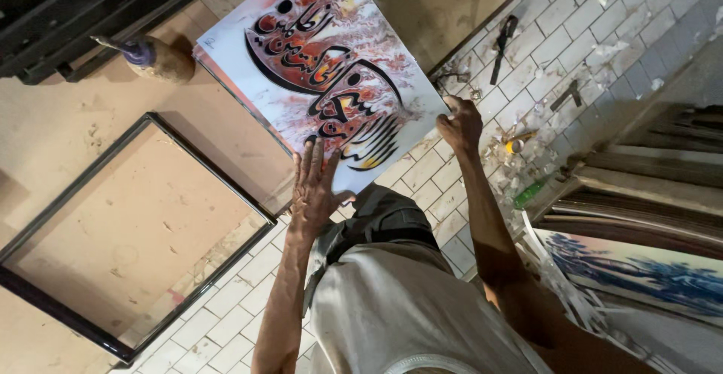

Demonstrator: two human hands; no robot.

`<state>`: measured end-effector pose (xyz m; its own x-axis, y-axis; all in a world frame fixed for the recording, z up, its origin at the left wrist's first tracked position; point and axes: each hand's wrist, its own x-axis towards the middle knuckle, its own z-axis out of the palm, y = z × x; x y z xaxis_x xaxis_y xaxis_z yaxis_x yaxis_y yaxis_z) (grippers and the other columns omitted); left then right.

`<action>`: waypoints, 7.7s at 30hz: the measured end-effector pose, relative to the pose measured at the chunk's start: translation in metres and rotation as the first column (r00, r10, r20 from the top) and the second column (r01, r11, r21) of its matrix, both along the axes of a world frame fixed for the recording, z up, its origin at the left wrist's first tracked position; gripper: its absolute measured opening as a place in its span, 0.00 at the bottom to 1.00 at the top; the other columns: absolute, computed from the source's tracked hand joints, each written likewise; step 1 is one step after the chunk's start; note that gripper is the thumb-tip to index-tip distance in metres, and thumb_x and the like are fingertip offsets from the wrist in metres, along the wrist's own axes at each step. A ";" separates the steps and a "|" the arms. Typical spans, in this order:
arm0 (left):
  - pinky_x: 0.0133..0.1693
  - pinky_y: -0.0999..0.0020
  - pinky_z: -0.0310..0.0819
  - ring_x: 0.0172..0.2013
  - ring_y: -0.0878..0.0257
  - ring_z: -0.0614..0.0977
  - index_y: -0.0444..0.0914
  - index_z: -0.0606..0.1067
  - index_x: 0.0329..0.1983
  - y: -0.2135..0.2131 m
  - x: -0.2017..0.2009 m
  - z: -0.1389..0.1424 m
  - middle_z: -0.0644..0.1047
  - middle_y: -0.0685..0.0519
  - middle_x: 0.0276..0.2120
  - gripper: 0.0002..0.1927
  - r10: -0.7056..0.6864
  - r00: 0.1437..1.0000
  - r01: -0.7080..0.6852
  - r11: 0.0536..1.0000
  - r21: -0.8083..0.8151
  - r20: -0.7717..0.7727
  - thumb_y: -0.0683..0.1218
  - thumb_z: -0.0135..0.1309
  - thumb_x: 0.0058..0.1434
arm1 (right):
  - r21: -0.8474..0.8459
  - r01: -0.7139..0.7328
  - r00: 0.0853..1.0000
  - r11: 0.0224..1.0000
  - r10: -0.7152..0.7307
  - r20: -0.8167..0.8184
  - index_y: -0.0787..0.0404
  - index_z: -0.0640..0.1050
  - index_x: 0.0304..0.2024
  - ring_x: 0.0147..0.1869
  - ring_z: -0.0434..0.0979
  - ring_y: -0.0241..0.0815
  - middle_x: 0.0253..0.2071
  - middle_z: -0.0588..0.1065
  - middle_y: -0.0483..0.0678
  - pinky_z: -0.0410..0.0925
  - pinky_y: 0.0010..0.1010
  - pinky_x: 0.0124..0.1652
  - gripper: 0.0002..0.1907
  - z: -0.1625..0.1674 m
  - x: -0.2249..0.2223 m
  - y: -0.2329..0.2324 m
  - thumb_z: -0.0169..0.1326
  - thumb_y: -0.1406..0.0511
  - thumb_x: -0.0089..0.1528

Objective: The person applies glue to the edges of a picture frame, places a printed artwork inside, and presses it into place. The person repeats this process with multiple artworks, stacking the finished frames on the table.

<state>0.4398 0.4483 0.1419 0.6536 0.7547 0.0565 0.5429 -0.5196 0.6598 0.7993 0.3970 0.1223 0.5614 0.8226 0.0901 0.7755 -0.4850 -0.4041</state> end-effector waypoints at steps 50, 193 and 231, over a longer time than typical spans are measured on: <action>0.63 0.31 0.58 0.70 0.38 0.61 0.31 0.67 0.67 -0.001 0.068 -0.004 0.62 0.34 0.70 0.31 0.467 0.804 -0.346 0.871 0.349 -0.368 0.48 0.52 0.61 | -0.125 -0.841 0.484 0.526 0.836 0.259 0.67 0.79 0.37 0.51 0.72 0.56 0.45 0.74 0.55 0.74 0.49 0.32 0.30 0.107 -0.302 0.347 0.67 0.52 0.42; 0.44 0.74 0.67 0.41 0.70 0.71 0.35 0.73 0.54 -0.138 -0.572 -0.041 0.74 0.57 0.42 0.16 0.780 -0.165 -0.732 0.313 -0.605 0.603 0.51 0.55 0.71 | 0.181 -0.454 0.024 0.872 0.216 -0.976 0.72 0.73 0.60 0.55 0.79 0.38 0.54 0.79 0.48 0.69 0.26 0.55 0.31 0.062 -0.511 0.216 0.53 0.72 0.53; 0.40 0.65 0.82 0.38 0.63 0.81 0.36 0.76 0.45 0.213 -0.585 -0.012 0.79 0.53 0.37 0.16 0.746 -0.531 -0.083 0.426 -0.901 0.402 0.37 0.69 0.56 | 0.433 -0.516 0.226 0.739 0.605 -0.763 0.69 0.80 0.48 0.50 0.79 0.38 0.48 0.80 0.50 0.75 0.30 0.52 0.13 0.129 -0.722 0.381 0.59 0.68 0.63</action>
